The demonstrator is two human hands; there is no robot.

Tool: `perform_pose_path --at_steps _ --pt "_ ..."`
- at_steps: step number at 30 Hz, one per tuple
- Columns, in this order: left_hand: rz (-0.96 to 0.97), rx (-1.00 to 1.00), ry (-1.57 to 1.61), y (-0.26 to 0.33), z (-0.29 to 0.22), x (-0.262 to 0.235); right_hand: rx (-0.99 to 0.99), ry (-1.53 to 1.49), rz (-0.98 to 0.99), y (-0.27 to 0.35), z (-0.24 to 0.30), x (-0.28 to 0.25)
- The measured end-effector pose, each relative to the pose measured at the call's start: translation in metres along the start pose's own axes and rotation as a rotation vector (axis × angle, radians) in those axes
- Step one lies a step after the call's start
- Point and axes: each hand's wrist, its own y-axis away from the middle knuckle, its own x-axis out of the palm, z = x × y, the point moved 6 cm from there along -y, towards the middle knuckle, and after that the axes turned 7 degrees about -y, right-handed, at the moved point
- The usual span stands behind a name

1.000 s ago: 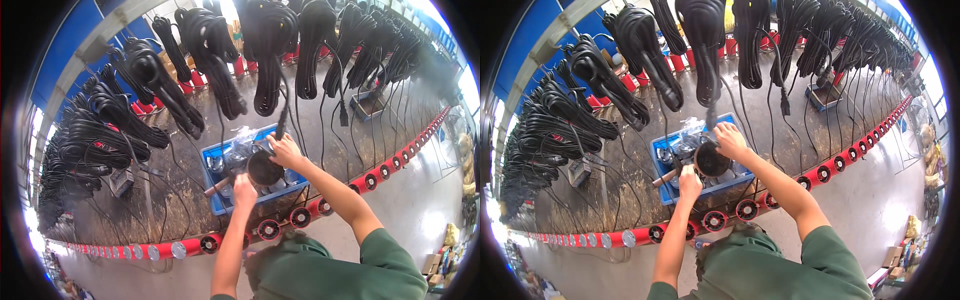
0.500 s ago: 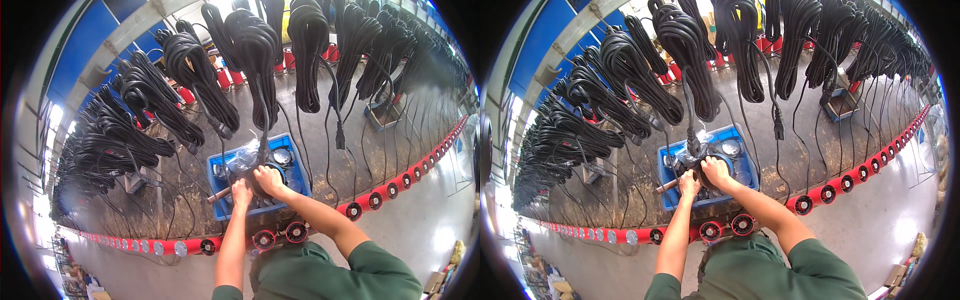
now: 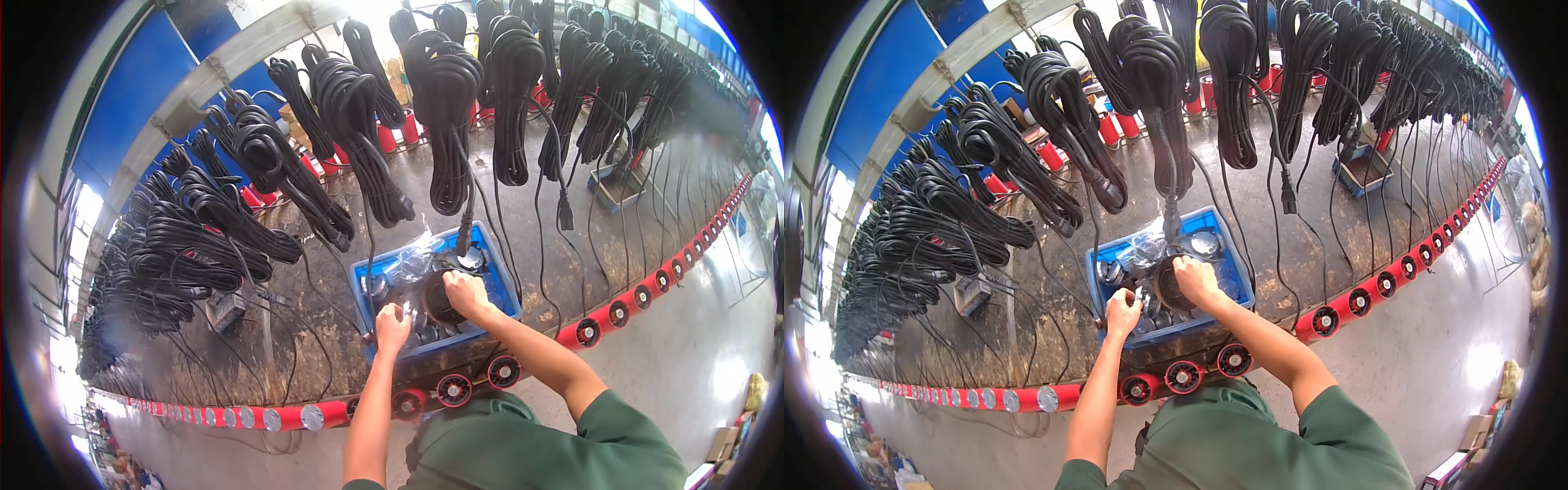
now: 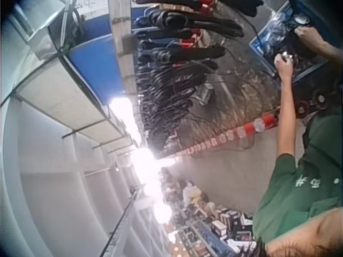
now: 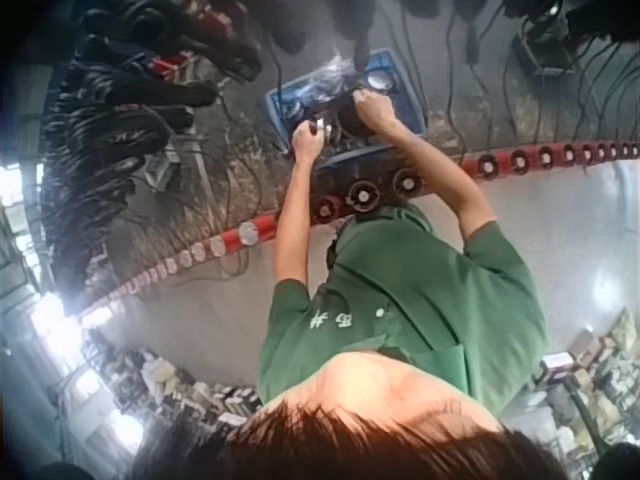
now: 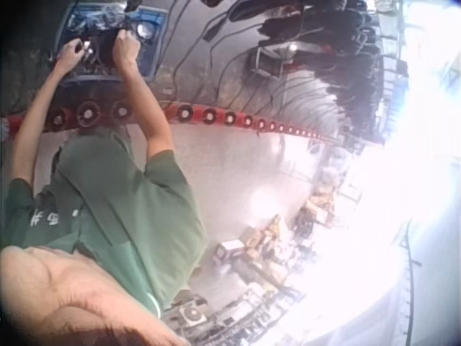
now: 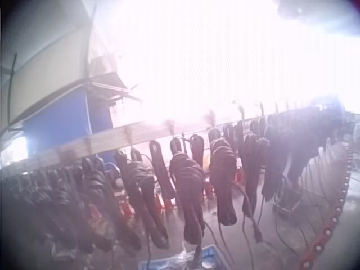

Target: The person retrieves metal caps and small internal components from a bin and places them onto a series of red cylindrical bases on a rotating assembly line, using a hand-held press tool to secure parts together.

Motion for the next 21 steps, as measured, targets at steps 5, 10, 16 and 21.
perform_pose_path --at_steps 5,10,16,21 --pt "-0.271 0.052 0.307 0.052 -0.048 -0.059 0.251 -0.555 -0.135 0.044 -0.004 -0.045" --pt "-0.114 -0.372 0.523 0.123 0.024 -0.014 0.549 -1.196 -0.035 0.089 -0.021 -0.044" --pt "0.020 -0.628 1.180 0.140 -0.004 -0.029 0.626 -1.238 0.069 0.090 -0.028 -0.063" --pt "0.070 -0.569 1.225 0.155 -0.013 -0.044 0.567 -1.291 0.100 0.073 -0.010 -0.083"
